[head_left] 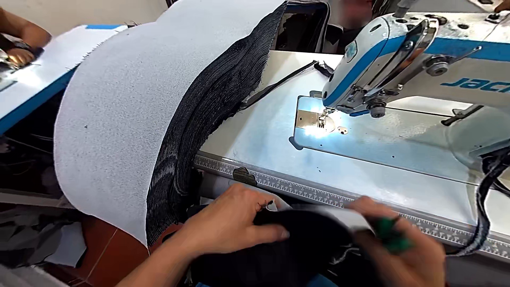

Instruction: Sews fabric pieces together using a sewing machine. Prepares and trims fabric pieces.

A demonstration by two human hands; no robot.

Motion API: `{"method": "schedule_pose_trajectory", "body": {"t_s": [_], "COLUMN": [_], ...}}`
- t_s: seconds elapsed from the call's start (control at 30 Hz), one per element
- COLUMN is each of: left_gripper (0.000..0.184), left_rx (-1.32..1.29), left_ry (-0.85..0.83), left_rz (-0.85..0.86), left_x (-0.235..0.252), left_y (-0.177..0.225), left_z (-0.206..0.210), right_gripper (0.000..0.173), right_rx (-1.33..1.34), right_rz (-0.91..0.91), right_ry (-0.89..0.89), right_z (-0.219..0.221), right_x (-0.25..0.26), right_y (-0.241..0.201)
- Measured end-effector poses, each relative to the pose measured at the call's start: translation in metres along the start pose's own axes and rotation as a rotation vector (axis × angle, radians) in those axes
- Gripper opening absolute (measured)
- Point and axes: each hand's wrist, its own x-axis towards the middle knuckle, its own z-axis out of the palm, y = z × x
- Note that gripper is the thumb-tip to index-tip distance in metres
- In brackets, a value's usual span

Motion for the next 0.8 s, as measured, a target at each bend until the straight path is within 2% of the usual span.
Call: {"method": "schedule_pose_trajectory", "body": {"t_s": [0.1, 0.23, 0.5, 0.67, 0.77, 0.8], "left_gripper": [0.019, 0.012, 0.025, 0.030, 0.029, 0.028], "left_rx": [-0.454, -0.710, -0.770, -0.996, -0.999, -0.984], "left_ry": [-0.254, -0.309, -0.377, -0.346, -0.333, -0.332], "left_rz": [0.031, 0.047, -0.066, 0.057, 0.075, 0.067], "left_x": [0.003, 0.002, 0.004, 0.003, 0.005, 0.004], "left_y": [-0.008, -0.019, -0.032, -0.038, -0.036, -0.035], "left_z": [-0.014, -0.007, -0.001, 0.016, 0.018, 0.017], "right_gripper": [0.011, 0.004, 0.004, 0.005, 0.011, 0.016], "right_rx": [0.331, 0.388, 0.419, 0.361, 0.237, 0.119], "right_rz": [0.349, 0.487, 0.478, 0.394, 0.327, 0.291], "right_ry": [0.228, 0.263, 0.289, 0.243, 0.197, 0.175], "right_z": [0.001, 0.013, 0.013, 0.015, 0.011, 0.006], "right_x": [0.018, 0.025, 0.023, 0.022, 0.020, 0.020], "right_y": [0.006, 0.006, 0.007, 0.011, 0.019, 0.024]}}
